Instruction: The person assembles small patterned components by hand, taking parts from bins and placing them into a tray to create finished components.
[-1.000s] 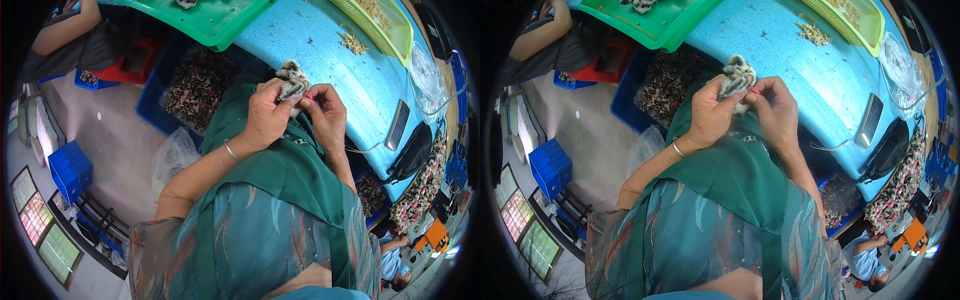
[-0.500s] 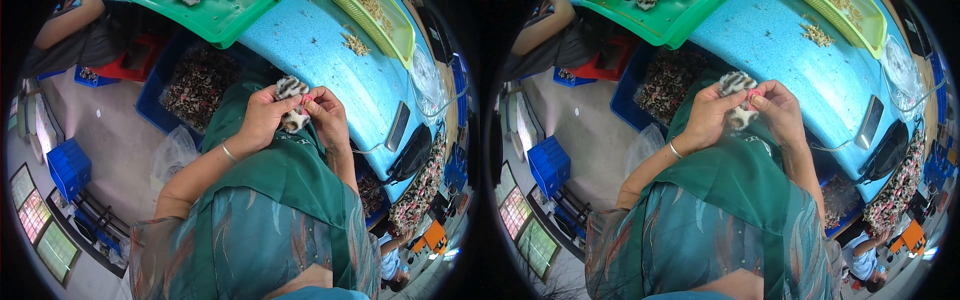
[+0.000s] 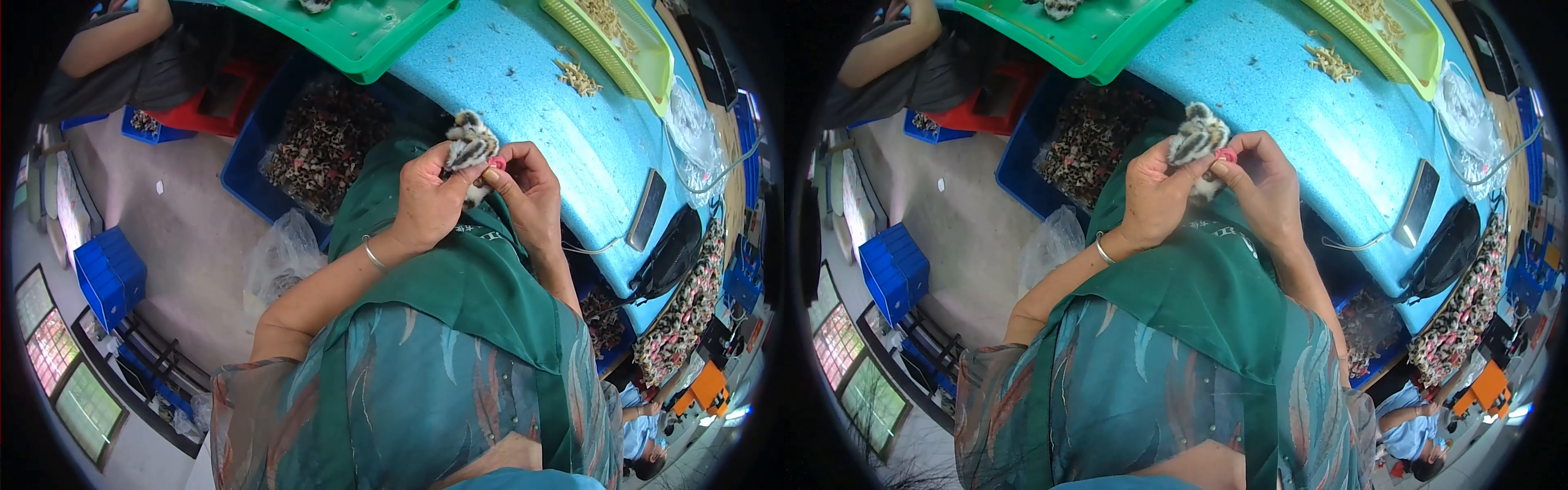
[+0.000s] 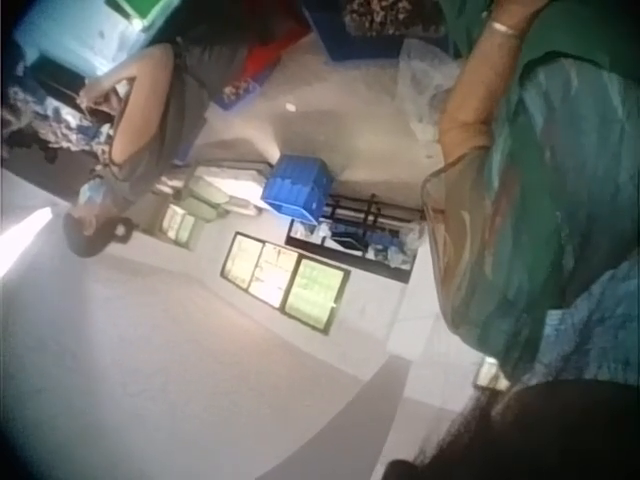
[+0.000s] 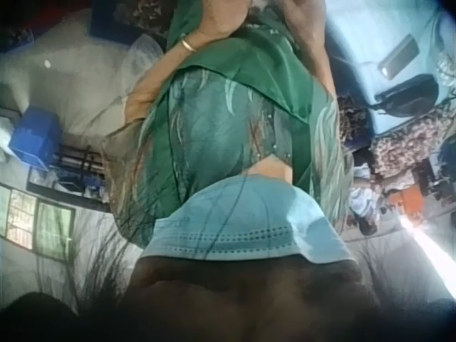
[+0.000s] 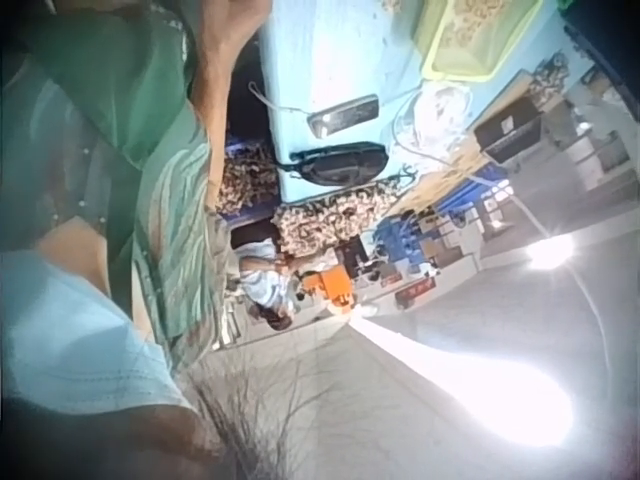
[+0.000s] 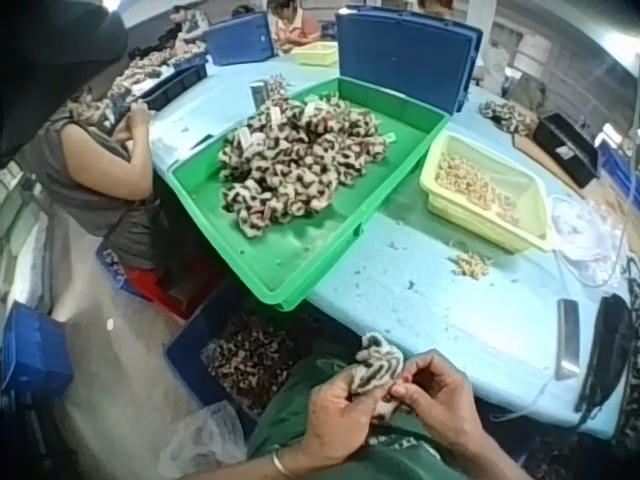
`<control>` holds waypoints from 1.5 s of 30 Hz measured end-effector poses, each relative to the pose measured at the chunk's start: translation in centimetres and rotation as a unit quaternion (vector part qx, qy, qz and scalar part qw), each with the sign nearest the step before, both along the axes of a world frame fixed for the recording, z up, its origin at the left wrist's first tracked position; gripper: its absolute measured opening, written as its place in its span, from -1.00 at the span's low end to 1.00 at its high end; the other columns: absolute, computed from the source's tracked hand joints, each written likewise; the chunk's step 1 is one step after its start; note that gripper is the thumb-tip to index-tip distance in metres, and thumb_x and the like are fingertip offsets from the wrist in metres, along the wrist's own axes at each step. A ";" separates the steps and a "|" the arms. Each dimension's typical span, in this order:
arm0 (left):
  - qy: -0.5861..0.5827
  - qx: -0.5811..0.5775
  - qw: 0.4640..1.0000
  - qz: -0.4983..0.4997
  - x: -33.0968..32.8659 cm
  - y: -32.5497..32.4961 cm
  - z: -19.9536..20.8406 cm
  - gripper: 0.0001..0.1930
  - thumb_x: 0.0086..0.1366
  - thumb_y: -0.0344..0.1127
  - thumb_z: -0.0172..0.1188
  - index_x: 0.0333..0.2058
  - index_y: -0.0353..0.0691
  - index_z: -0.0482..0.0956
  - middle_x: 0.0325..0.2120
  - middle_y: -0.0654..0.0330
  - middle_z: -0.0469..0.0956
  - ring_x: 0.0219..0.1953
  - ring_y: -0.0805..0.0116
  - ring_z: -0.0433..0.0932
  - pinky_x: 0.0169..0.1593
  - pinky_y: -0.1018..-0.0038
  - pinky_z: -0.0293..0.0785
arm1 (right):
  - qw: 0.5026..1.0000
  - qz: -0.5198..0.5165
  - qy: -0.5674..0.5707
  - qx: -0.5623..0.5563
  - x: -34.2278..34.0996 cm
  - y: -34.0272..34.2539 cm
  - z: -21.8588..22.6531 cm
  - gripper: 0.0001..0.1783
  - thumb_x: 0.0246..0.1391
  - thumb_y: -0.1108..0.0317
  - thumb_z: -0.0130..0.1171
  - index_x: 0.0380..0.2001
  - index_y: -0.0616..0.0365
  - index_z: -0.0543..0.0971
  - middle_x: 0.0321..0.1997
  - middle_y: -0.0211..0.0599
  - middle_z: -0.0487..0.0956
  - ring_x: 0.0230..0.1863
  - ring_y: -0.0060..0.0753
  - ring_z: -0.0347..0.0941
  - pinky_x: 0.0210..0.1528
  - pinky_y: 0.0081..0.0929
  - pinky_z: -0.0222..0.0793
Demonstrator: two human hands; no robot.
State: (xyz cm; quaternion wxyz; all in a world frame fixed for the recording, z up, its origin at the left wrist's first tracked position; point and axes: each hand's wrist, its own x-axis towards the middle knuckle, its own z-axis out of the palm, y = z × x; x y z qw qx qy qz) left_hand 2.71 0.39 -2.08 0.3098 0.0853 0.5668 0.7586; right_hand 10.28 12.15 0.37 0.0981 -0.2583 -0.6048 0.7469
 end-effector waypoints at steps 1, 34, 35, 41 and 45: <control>0.001 0.001 1.000 0.002 -0.1 -0.1 0.1 -0.86 0.18 -0.51 0.21 -0.25 -0.32 0.61 -0.38 0.26 0.63 -0.34 0.63 0.52 -0.27 0.60 0.47 | 0.998 0.000 -0.025 0.056 0.1 -0.2 0.0 -0.86 0.07 0.59 0.17 -0.31 0.25 0.44 -0.34 -0.38 0.50 -0.29 -0.59 0.45 -0.19 -0.64 0.38; 0.519 -0.132 0.839 -0.095 -1.6 0.0 1.3 -0.49 -0.11 -0.28 0.39 -0.08 -0.08 0.54 -0.16 0.23 0.51 0.07 0.18 0.32 0.09 0.18 0.04 | 0.898 0.086 -0.038 0.429 1.3 1.2 2.4 -0.87 -0.09 0.59 0.20 -0.39 0.19 0.58 -0.37 -0.27 0.53 -0.31 -0.30 0.47 -0.22 -0.43 0.36; 0.510 -0.152 0.834 -0.143 -1.8 -0.1 0.5 -0.56 -0.11 -0.29 0.38 -0.16 -0.08 0.57 -0.25 0.25 0.51 0.00 0.23 0.36 0.09 0.18 0.04 | 0.897 0.077 0.000 0.435 1.1 1.4 2.2 -0.84 -0.12 0.60 0.20 -0.40 0.18 0.58 -0.39 -0.23 0.51 -0.36 -0.22 0.45 -0.27 -0.41 0.35; 0.321 -0.077 0.928 -0.174 -2.0 -0.1 0.1 -0.82 -0.04 -0.30 0.36 -0.45 -0.19 0.59 -0.44 0.22 0.56 -0.31 0.23 0.48 -0.18 0.28 0.26 | 0.948 0.073 -0.024 0.310 -0.3 1.9 3.5 -0.90 -0.07 0.58 0.18 -0.40 0.23 0.57 -0.39 -0.26 0.51 -0.33 -0.38 0.47 -0.23 -0.51 0.35; 0.216 -0.069 0.963 -0.144 -2.1 -0.6 -0.2 -0.81 -0.03 -0.30 0.34 -0.45 -0.25 0.58 -0.47 0.13 0.56 -0.37 0.12 0.51 -0.27 0.28 0.40 | 0.955 0.096 -0.038 0.277 -1.2 1.6 3.1 -0.91 -0.05 0.51 0.23 -0.41 0.24 0.58 -0.43 -0.27 0.48 -0.35 -0.42 0.46 -0.25 -0.54 0.35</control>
